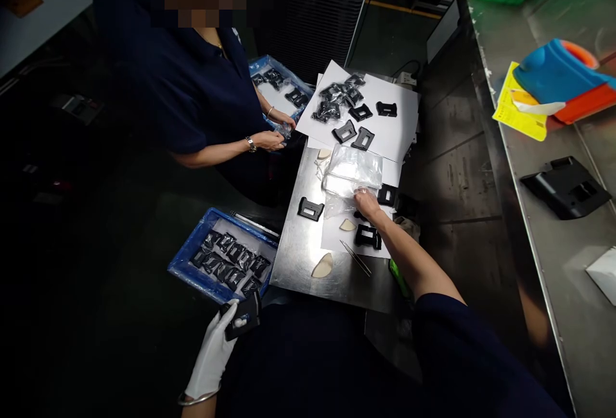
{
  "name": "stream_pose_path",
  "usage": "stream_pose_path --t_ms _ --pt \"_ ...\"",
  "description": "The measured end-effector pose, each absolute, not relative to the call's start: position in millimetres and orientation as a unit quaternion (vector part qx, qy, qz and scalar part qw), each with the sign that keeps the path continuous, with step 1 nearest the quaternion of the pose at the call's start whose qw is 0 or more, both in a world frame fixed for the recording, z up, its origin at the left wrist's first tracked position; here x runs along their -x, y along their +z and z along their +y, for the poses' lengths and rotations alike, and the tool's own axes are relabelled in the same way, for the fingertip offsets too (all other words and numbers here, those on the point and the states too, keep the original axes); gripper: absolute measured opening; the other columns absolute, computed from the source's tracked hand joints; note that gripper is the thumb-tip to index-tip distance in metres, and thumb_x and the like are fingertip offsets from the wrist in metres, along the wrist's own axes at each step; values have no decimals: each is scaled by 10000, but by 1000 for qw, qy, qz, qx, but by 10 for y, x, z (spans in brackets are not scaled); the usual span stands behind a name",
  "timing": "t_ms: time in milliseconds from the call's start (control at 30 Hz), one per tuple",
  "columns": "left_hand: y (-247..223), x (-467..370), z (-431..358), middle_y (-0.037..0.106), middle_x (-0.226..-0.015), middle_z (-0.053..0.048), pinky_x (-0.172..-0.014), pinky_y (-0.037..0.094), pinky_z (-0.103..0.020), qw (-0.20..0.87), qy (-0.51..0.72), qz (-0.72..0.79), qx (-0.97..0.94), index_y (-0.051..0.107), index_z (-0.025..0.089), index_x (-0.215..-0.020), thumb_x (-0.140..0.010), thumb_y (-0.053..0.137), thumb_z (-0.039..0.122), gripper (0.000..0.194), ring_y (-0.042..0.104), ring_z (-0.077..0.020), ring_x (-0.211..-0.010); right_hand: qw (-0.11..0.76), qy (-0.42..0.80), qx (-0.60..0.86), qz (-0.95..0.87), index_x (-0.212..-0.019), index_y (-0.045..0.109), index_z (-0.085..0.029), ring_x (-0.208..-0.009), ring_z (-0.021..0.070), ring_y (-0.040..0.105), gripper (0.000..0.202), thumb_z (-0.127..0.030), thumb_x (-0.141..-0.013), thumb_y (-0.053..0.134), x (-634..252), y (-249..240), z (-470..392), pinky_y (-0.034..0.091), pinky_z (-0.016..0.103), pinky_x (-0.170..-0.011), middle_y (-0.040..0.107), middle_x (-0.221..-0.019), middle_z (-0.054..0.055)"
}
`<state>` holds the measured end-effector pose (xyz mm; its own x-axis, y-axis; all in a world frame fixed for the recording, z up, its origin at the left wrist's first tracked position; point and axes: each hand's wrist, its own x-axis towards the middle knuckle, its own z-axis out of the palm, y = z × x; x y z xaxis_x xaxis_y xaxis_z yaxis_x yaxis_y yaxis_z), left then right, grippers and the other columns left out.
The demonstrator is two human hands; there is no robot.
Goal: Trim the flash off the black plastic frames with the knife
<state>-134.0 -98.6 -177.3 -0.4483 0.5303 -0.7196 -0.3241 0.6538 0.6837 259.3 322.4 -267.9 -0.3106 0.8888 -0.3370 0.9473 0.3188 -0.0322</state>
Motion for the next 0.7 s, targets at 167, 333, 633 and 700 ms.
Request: stream_pose_path --t_ms 167,333,633,700 --pt "-1636 1290 -930 648 -1401 -75 -1106 557 -359 548 416 725 -7 756 216 -1150 -703 819 -35 517 592 -306 -1352 131 -107 -554 815 -928 667 -90 -920 232 648 180 -182 -994 527 -2559 -2572 3261 445 320 -818 688 -1074 183" --pt "-1548 1194 -839 702 -1309 -97 -1027 611 -356 563 455 683 95 702 208 -1208 -884 768 211 331 684 -275 -1230 108 -117 -521 839 -1056 656 -99 -965 225 621 191 -107 -977 482 -2567 -2465 3128 409 279 -786 686 -1058 169" --pt "-1596 1184 -914 709 -1303 -96 -1004 620 -337 583 452 671 82 678 218 -1252 -914 744 263 348 689 -253 -1226 100 -86 -607 784 -1107 676 -38 -1076 356 601 263 -112 -954 476 -2439 -2567 3000 456 431 -900 645 -1131 301" --pt "-1567 1187 -938 720 -1270 -104 -973 633 -341 579 448 677 75 684 207 -1238 -905 752 260 343 700 -261 -1204 99 -97 -612 779 -1095 687 -51 -1094 360 601 232 -125 -934 536 -2369 -2608 3028 455 449 -931 654 -1137 297"
